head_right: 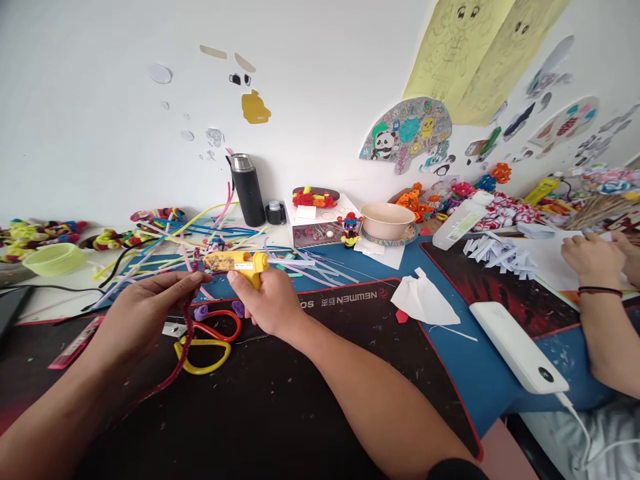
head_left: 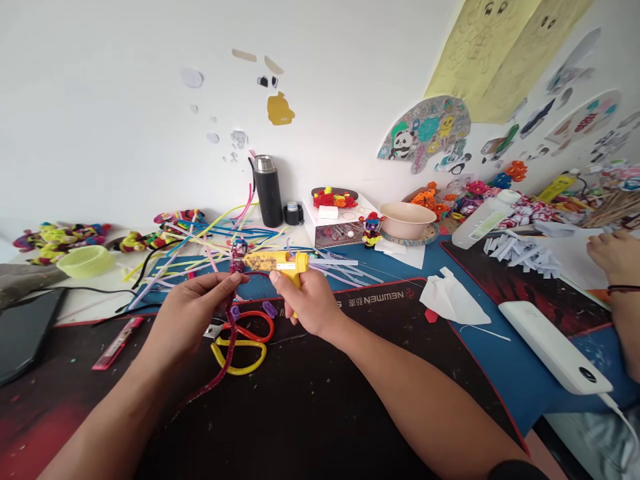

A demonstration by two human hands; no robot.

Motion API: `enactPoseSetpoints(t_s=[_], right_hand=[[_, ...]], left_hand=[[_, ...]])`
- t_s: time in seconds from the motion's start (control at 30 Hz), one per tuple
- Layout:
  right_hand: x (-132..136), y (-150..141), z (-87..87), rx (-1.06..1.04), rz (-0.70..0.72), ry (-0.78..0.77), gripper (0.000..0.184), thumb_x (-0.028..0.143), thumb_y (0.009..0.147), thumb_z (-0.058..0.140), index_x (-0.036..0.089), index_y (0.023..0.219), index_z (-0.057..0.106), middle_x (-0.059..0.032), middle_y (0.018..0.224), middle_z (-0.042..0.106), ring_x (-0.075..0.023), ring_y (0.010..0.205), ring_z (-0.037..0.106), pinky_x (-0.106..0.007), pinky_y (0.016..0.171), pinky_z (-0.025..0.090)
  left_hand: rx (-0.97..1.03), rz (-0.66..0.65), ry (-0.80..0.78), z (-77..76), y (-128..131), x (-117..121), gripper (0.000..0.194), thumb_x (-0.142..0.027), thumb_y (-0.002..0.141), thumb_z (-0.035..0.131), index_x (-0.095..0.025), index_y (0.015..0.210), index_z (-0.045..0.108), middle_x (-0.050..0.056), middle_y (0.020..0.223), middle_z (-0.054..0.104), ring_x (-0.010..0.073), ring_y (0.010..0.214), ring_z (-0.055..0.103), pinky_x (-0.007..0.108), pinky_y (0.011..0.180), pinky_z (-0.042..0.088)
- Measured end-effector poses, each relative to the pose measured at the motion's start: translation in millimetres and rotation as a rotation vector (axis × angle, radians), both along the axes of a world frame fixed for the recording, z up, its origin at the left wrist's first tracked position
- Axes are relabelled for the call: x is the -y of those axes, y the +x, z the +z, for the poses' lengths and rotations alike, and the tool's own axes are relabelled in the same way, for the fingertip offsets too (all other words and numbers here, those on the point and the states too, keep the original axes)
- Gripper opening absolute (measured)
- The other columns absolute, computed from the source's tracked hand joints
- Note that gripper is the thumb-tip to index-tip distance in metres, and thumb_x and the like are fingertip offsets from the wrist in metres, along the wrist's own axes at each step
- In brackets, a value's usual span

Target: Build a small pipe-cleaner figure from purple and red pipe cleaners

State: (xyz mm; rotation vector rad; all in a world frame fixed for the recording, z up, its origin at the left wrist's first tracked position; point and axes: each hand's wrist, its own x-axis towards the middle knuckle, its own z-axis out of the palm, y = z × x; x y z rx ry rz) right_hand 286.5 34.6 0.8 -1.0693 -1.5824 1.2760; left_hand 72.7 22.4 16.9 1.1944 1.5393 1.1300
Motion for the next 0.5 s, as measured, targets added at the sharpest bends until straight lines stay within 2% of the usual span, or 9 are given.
enactPoseSetpoints(t_s=[0.37,0.5], right_hand=[[0.9,0.4,1.0,0.033,-0.013,-0.015,0.060,0.069,0.101,0.058,0.022,0.064,0.054,0.0019,0.047,0.055,-0.0113,0.039,0.054,-0.023,0.044,0.042],[2.2,0.1,2.8,0.053,0.003,-0.004,0.063,0.069,0.102,0.057,0.022,0.059,0.053,0.0008,0.046,0.055,-0.0111,0.040,0.054,-0.023,0.047,0.043]], left_hand=[[-0.090,-0.010,0.027,5.5,2.9,3.7,0.059,-0.077,0.066,0.085,-0.022,0.087,0.087,0.003,0.071,0.071,0.0184,0.065,0.051,0.030,0.060,0.037],[-0.080,0.014,0.040,8.7,3.9,3.3,0.062,-0.077,0.063,0.086,-0.021,0.087,0.088,0.003,0.072,0.071,0.0185,0.067,0.053,0.030,0.062,0.040]])
